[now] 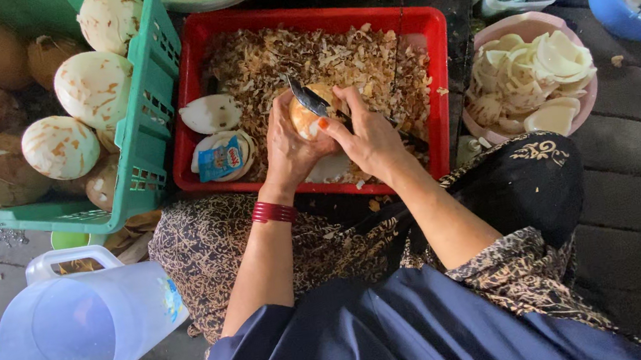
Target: The person sits on the floor and scrapes the fibrous outer husk off coconuts with a knife, letting the husk pieces fall into a red tray beside them. They occasionally rinse a peeled coconut in a bowl of water and place finished coconuts in a green crate.
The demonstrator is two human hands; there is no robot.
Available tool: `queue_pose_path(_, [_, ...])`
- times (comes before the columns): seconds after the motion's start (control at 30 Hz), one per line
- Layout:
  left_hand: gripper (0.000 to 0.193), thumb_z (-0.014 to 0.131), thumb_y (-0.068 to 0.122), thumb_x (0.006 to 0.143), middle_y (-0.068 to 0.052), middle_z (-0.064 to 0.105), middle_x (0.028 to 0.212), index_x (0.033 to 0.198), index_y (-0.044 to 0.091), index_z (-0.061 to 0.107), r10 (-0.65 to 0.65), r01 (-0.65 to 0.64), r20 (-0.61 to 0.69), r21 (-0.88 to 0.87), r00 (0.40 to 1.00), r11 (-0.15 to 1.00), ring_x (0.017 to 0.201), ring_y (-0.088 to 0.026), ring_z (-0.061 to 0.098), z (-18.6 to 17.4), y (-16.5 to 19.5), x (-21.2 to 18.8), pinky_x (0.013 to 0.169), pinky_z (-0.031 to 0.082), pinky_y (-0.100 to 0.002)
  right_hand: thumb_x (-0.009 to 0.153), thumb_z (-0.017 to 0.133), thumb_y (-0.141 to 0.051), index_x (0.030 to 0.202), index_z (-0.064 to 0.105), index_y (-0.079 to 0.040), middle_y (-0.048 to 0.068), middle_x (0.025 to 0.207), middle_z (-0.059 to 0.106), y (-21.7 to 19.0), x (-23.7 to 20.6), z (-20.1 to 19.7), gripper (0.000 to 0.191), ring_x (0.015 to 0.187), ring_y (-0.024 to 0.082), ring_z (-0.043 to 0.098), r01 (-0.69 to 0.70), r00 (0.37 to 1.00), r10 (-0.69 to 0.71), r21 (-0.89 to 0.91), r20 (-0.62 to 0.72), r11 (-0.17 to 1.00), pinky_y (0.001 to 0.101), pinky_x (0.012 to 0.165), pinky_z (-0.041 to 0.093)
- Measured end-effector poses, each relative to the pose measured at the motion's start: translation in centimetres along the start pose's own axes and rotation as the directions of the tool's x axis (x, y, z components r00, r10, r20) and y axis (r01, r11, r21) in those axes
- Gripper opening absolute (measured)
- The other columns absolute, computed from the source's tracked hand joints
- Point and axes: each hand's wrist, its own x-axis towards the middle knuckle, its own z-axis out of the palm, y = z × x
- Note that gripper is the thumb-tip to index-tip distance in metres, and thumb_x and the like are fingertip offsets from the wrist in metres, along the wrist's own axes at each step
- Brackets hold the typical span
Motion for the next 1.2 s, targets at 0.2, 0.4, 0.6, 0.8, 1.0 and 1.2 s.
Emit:
queue_pose_path(0.2, [0.107, 0.101, 0.027, 0.053, -0.015, 0.058, 0.137, 0.143, 0.004, 0.048, 0.099, -0.097, -0.071, 0.028, 0.993, 0.995, 0.128, -0.030, 0.059, 0.6, 0.3, -1.0, 0.111, 0.050, -0.041, 0.104, 0.042, -0.064, 0.132, 0.054, -0.003, 0.002, 0.073, 0.054, 0.6, 0.9, -0.4, 0.068, 0.057, 0.020, 0.051, -0.204, 0.968, 0.253, 0.567, -0.007, 0.798, 0.0424, 0.051, 0.044])
queue_pose_path(0.4, [0.101, 0.100, 0.021, 0.065, -0.014, 0.053, 0.145, 0.148, 0.005, 0.045, 0.057, -0.018, 0.101, -0.350, 0.993, 0.936, 0.135, -0.026, 0.058, -0.1, 0.3, -0.4, 0.116, 0.052, -0.038, 0.110, 0.046, -0.059, 0.162, 0.028, -0.001, 0.014, 0.107, 0.057, 0.7, -1.6, -1.5, 0.080, 0.073, 0.022, 0.060, 0.135, 0.987, -0.157, 0.338, 0.037, 0.931, 0.0369, 0.059, 0.053])
queue_pose_path(0.6, [0.096, 0.099, 0.016, 0.063, -0.012, 0.061, 0.131, 0.141, 0.002, 0.046, 0.124, -0.122, 0.044, -0.062, 0.991, 0.991, 0.120, -0.025, 0.066, 0.2, 0.6, -0.3, 0.103, 0.056, -0.036, 0.095, 0.047, -0.064, 0.161, 0.017, 0.001, 0.020, 0.065, 0.071, -1.1, -2.6, -1.1, 0.097, 0.056, 0.034, 0.072, -0.066, 0.989, 0.090, -0.194, 0.115, 0.979, 0.0446, 0.051, 0.057])
queue_pose_path(0.8, [0.095, 0.098, 0.017, 0.066, -0.015, 0.063, 0.131, 0.143, 0.001, 0.043, 0.063, -0.052, 0.035, -0.260, 0.997, 0.964, 0.121, -0.026, 0.066, 0.3, 0.7, -0.5, 0.104, 0.055, -0.035, 0.097, 0.048, -0.063, 0.156, 0.023, 0.007, 0.025, 0.067, 0.069, -1.0, -3.1, -0.4, 0.095, 0.063, 0.043, 0.071, 0.016, 1.000, -0.009, -0.238, 0.029, 0.971, 0.0500, 0.057, 0.057])
queue_pose_path(1.0, [0.103, 0.102, 0.026, 0.056, -0.018, 0.054, 0.133, 0.139, 0.006, 0.045, -0.136, 0.130, 0.056, 0.097, 0.989, 0.987, 0.122, -0.032, 0.059, 0.6, 1.7, -0.7, 0.102, 0.053, -0.041, 0.105, 0.040, -0.061, 0.143, 0.044, 0.000, 0.015, 0.070, 0.071, 1.2, -1.0, 0.2, 0.072, 0.057, 0.031, 0.069, -0.164, 0.986, 0.166, -0.136, 0.004, 0.977, 0.0443, 0.049, 0.053])
queue_pose_path(1.2, [0.102, 0.098, 0.022, 0.057, -0.015, 0.054, 0.144, 0.144, 0.008, 0.046, 0.031, -0.035, 0.067, 0.060, 0.997, 0.998, 0.132, -0.033, 0.059, 0.5, 0.6, -1.0, 0.111, 0.052, -0.042, 0.104, 0.044, -0.060, 0.148, 0.048, -0.003, 0.007, 0.079, 0.064, 2.4, 0.4, -1.3, 0.072, 0.049, 0.022, 0.051, -0.300, 0.950, 0.243, 0.365, 0.194, 0.882, 0.0384, 0.040, 0.042])
